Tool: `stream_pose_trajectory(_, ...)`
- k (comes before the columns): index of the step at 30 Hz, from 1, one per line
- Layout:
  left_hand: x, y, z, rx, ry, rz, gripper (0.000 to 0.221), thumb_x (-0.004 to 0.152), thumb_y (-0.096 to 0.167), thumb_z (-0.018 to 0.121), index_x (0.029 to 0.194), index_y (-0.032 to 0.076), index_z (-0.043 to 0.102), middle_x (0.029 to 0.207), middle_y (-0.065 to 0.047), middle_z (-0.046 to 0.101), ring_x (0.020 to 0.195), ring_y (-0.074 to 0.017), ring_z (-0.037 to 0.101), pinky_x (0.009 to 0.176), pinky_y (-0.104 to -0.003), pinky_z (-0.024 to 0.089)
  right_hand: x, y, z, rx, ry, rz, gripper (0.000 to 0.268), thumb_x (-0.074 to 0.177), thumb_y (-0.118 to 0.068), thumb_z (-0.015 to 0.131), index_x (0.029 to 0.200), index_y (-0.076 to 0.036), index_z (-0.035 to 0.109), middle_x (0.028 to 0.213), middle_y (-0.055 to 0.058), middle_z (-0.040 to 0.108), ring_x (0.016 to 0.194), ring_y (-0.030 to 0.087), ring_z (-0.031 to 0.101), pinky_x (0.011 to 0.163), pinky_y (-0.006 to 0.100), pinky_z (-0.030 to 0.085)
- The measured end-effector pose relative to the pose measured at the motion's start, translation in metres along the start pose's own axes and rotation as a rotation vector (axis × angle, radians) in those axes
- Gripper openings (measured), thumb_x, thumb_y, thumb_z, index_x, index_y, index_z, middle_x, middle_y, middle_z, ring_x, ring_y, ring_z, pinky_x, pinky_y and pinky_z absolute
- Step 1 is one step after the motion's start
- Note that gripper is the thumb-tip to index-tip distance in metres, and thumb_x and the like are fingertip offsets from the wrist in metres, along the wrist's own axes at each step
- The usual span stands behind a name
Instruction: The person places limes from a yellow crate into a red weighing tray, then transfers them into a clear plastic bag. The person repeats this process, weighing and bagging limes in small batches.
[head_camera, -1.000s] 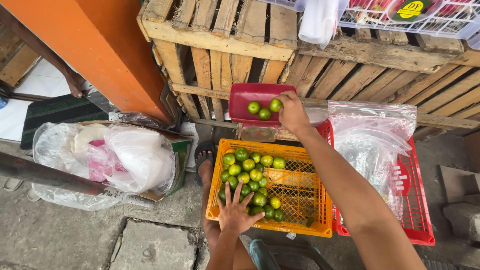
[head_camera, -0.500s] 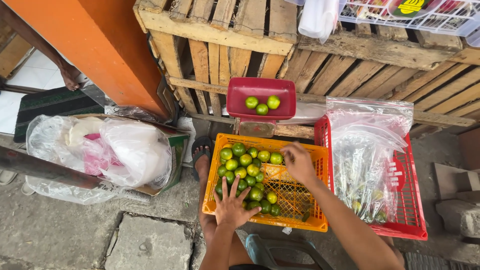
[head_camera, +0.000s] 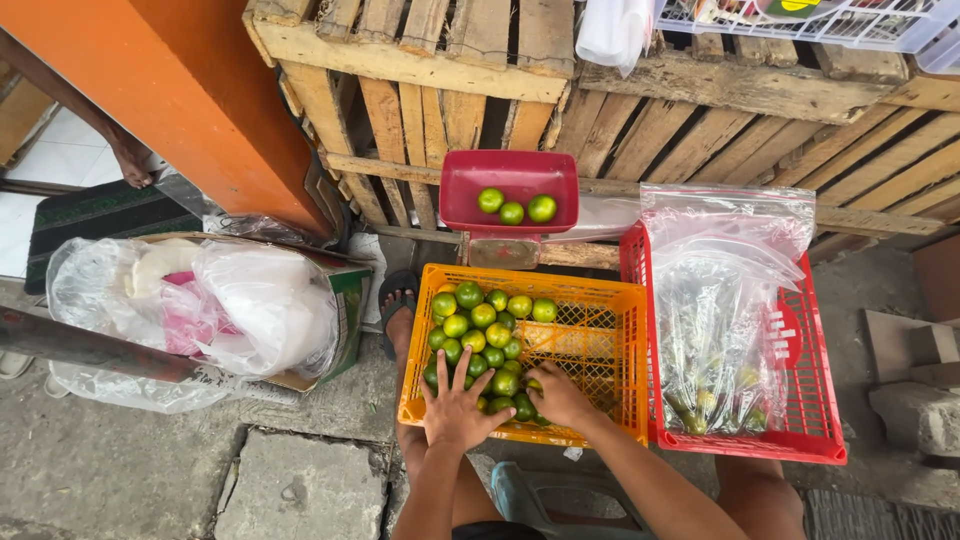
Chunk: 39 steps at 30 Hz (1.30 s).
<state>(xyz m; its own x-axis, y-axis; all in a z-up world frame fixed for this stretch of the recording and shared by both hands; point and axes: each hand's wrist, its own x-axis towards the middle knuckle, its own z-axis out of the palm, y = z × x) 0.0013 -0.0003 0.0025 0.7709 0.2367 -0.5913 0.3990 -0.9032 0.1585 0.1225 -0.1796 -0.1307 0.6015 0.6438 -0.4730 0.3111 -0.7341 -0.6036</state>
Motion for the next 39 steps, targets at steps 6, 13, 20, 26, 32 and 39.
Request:
stream_pose_trajectory(6,-0.003,0.0,-0.004,-0.008,-0.009,0.003,0.09,0.084,0.084,0.037,0.162,0.041,0.026,0.171,0.008,-0.023,0.153,-0.037,-0.032,0.123,-0.073,-0.001,0.002,-0.039,-0.074,0.129,0.128,-0.008,0.037,0.095,-0.029,0.059,0.129,-0.017,0.067,0.142,0.007,0.062,0.127,0.026,0.062,0.108,0.046,0.05)
stream_pose_trajectory(13,-0.005,0.002,-0.009,0.004,-0.029,-0.011,0.089,0.084,0.085,0.037,0.162,0.043,0.024,0.171,0.008,-0.024,0.154,-0.0369,-0.03,0.124,-0.071,-0.001,0.016,-0.147,-0.222,0.206,0.634,-0.331,0.033,0.097,-0.014,0.067,0.13,-0.01,0.064,0.13,0.011,0.07,0.11,0.024,0.07,0.097,0.035,0.062)
stream_pose_trajectory(20,-0.006,0.001,-0.011,-0.006,-0.036,0.001,0.09,0.084,0.085,0.035,0.162,0.042,0.024,0.171,0.008,-0.025,0.153,-0.037,-0.032,0.123,-0.072,-0.003,0.094,-0.146,-0.262,0.061,0.693,-0.313,0.033,0.092,-0.004,0.067,0.124,-0.01,0.071,0.128,0.013,0.068,0.118,0.03,0.063,0.113,0.042,0.043)
stream_pose_trajectory(26,-0.004,-0.001,-0.007,-0.038,-0.007,0.011,0.089,0.084,0.084,0.038,0.161,0.041,0.028,0.171,0.008,-0.022,0.154,-0.0376,-0.029,0.123,-0.073,-0.001,0.092,-0.133,-0.251,0.146,0.828,-0.387,0.023,0.093,0.003,0.065,0.112,-0.008,0.073,0.114,0.009,0.072,0.108,0.022,0.068,0.106,0.037,0.054)
stream_pose_trajectory(32,-0.004,-0.002,-0.006,-0.03,-0.006,0.013,0.089,0.084,0.084,0.038,0.161,0.042,0.026,0.171,0.008,-0.022,0.154,-0.0384,-0.029,0.123,-0.072,0.0,0.056,-0.089,-0.192,0.218,0.938,-0.709,0.026,0.089,0.018,0.057,0.097,-0.003,0.07,0.094,0.011,0.07,0.085,0.02,0.066,0.073,0.025,0.057)
stream_pose_trajectory(39,0.001,-0.003,0.004,-0.055,0.057,0.024,0.088,0.082,0.084,0.041,0.159,0.042,0.032,0.172,0.009,-0.018,0.154,-0.0373,-0.027,0.122,-0.073,0.0,0.051,-0.013,-0.095,-0.057,0.399,-0.235,0.054,0.093,-0.006,0.06,0.146,-0.011,0.051,0.134,0.021,0.059,0.105,0.036,0.071,0.1,0.049,0.057)
